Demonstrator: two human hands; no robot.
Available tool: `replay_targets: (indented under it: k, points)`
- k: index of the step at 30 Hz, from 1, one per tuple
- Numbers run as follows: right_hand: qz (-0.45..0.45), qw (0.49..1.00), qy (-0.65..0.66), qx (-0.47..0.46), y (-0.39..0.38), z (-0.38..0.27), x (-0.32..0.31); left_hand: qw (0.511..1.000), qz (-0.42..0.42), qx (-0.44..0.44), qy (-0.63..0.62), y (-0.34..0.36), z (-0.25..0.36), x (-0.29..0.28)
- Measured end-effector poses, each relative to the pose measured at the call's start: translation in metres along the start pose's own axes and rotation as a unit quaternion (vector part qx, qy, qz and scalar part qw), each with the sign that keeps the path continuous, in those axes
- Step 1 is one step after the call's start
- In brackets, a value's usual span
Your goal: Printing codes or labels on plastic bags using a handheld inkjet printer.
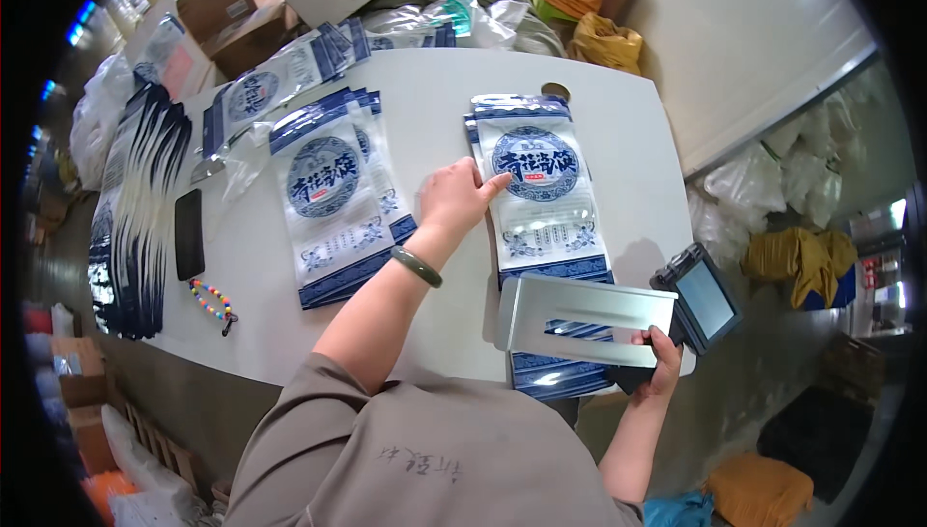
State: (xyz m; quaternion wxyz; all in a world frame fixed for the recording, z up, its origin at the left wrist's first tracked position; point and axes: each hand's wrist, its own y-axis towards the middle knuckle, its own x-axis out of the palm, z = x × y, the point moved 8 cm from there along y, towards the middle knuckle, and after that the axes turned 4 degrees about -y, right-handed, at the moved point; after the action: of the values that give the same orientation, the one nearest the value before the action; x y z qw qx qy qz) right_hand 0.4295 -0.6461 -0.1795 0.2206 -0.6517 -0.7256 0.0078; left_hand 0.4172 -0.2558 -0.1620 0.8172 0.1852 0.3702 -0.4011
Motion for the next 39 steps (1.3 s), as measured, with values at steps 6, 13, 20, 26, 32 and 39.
replay_targets:
  k: [6,13,20,26,32,39]
  points:
    - [-0.033,0.986,0.138,0.081,0.008,0.034,-0.001,0.998,0.056,-0.021,-0.029,-0.010,-0.020,-0.015]
    - [-0.121,0.974,0.165,0.101,0.010,0.038,-0.014,0.966,0.129,0.104,-0.199,-0.026,0.003,-0.025]
    - [-0.134,0.981,0.115,0.078,0.013,0.032,-0.003,0.927,0.249,0.094,-0.262,-0.040,-0.139,-0.153]
    - [-0.048,0.990,0.110,0.079,0.012,0.030,-0.016,0.968,0.210,-0.132,-0.026,-0.062,-0.222,-0.188]
    - [-0.095,0.988,0.093,0.077,0.006,0.024,-0.003,0.934,0.262,0.204,0.130,-0.056,-0.079,-0.148]
    - [-0.139,0.970,0.165,0.114,0.004,0.033,0.006,0.979,-0.085,0.117,-0.144,-0.060,0.012,-0.006]
